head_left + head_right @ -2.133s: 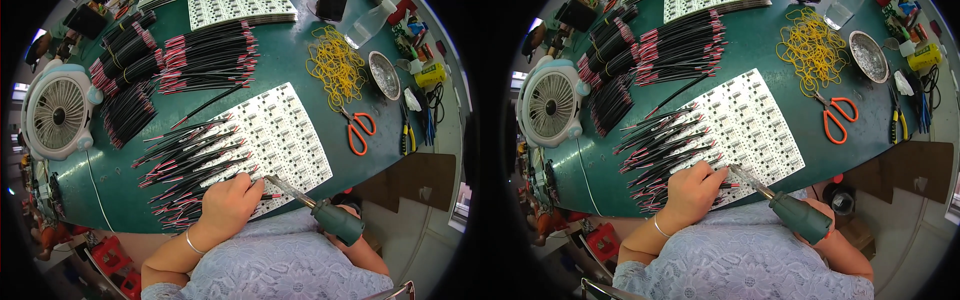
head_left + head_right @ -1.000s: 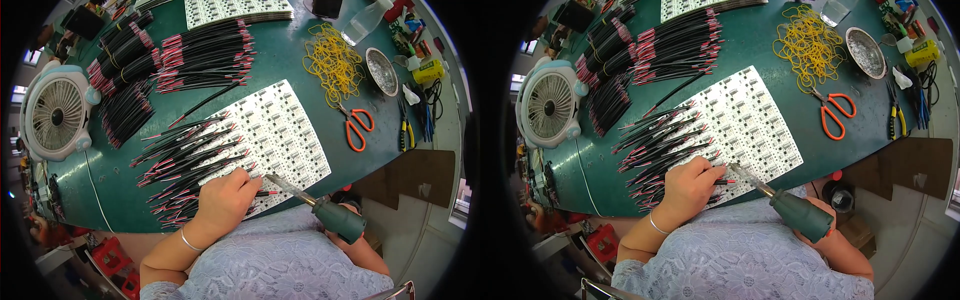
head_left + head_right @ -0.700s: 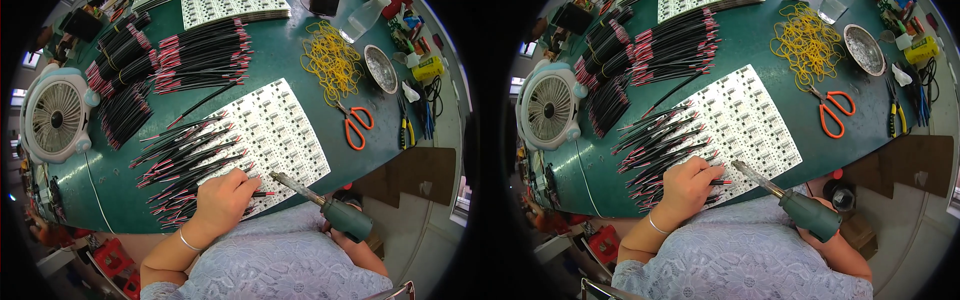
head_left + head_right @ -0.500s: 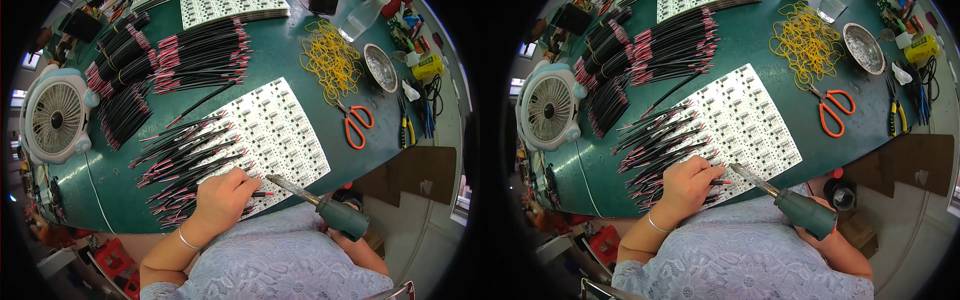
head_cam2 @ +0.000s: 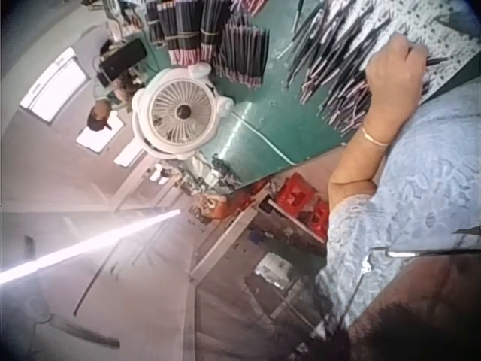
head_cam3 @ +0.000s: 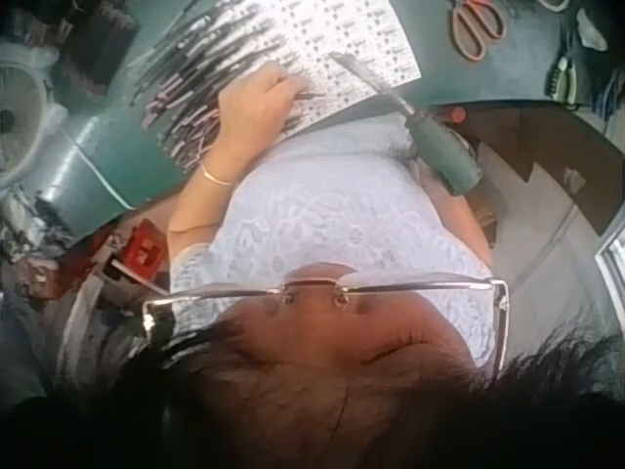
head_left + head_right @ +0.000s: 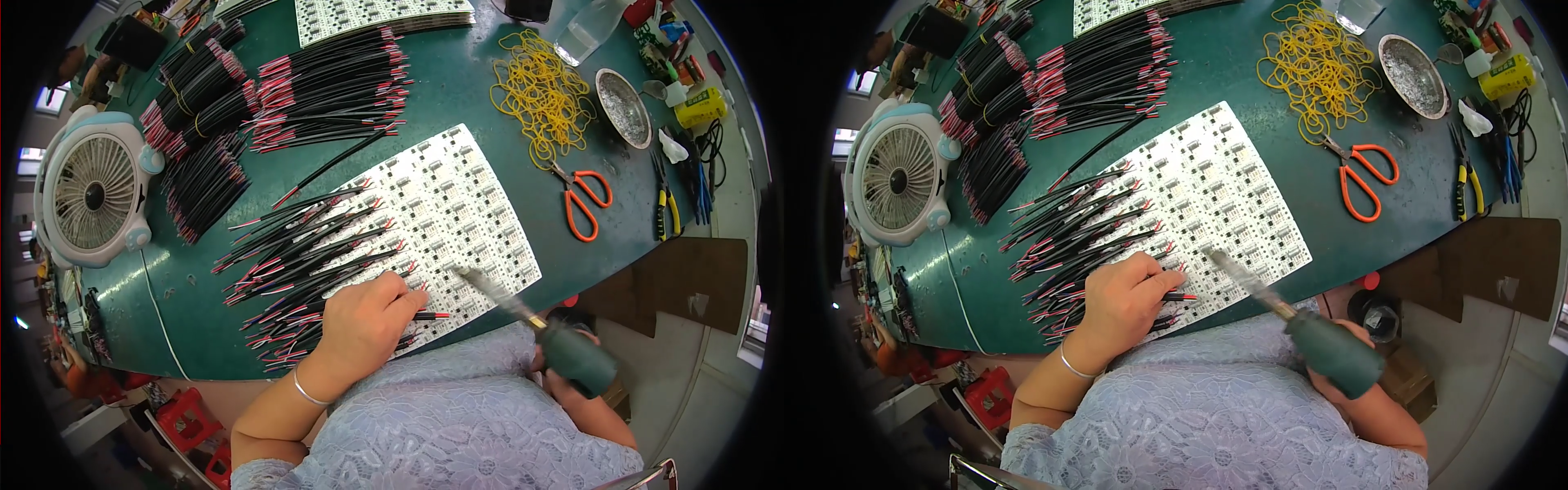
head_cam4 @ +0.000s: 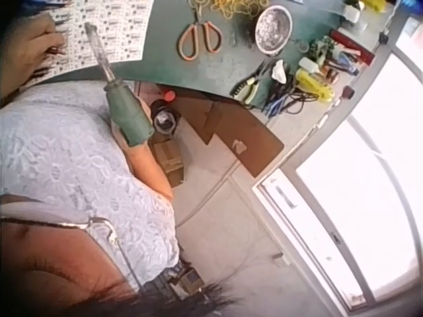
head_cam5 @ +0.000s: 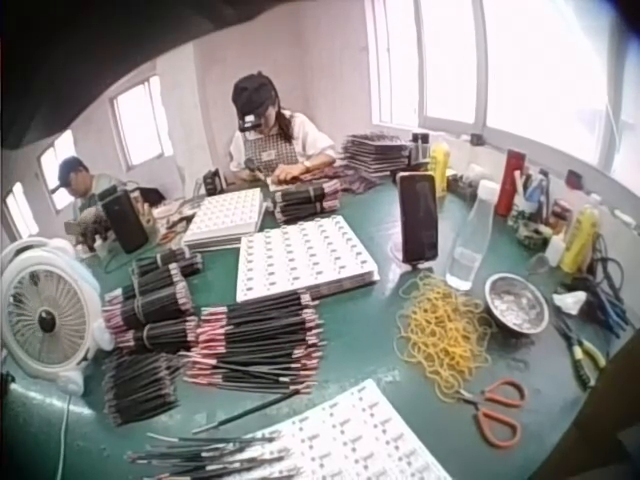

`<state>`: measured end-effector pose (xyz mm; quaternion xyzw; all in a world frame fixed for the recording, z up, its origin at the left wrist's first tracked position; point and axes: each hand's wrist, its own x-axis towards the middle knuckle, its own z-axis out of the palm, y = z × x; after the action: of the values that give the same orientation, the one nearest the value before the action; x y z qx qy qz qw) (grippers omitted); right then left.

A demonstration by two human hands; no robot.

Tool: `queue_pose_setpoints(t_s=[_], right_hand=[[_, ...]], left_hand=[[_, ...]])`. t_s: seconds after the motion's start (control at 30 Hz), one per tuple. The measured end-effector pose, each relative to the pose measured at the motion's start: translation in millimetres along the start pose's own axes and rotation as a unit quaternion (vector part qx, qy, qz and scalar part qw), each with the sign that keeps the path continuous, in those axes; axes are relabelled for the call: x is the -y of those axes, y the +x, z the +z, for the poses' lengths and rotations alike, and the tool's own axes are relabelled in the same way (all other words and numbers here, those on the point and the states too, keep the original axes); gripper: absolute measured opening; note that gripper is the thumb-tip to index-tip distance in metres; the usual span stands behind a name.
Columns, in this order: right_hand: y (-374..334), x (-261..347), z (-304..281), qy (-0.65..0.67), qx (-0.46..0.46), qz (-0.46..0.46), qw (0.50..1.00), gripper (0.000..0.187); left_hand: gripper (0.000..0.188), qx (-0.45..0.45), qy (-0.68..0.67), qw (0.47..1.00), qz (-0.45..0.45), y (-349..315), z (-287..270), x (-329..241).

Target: The person positions wire ends onto a circuit board panel by hand and solders them in place using a soldering tool.

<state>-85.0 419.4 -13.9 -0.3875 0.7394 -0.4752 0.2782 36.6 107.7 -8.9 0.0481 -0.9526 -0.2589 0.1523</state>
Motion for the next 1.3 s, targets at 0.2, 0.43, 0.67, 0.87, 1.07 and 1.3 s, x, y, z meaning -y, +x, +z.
queue_pose_setpoints(t_s=[0.2,0.43,0.67,0.87,1.07,1.3], right_hand=[[23.0,24.1,3.4,0.147,-0.128,0.077,0.978,0.061],[10.7,13.0,-2.2,0.185,-0.071,0.111,0.974,0.051],[-10.5,-11.0,3.7,0.147,-0.078,0.037,0.985,0.036],[18.1,23.6,-8.7,-0.060,0.026,0.046,0.997,0.018],[17.6,19.4,-7.2,-0.070,0.030,-0.015,0.997,0.012],[22.0,21.8,-6.6,-0.045,0.056,-0.012,0.997,0.015]], left_hand=[[0.031,-0.031,-0.044,0.998,0.010,-2.1,-6.4,-3.4],[0.033,0.059,-0.031,0.996,-0.064,1.9,-20.4,-28.6],[0.020,0.063,0.034,0.997,-0.013,-12.5,-4.9,-25.1],[0.017,0.032,0.031,0.999,-0.014,-14.7,0.1,-25.4],[0.021,-0.013,0.043,0.999,0.007,-14.7,2.0,-26.1],[0.026,0.001,0.089,0.996,0.022,-15.5,2.5,-26.3]])
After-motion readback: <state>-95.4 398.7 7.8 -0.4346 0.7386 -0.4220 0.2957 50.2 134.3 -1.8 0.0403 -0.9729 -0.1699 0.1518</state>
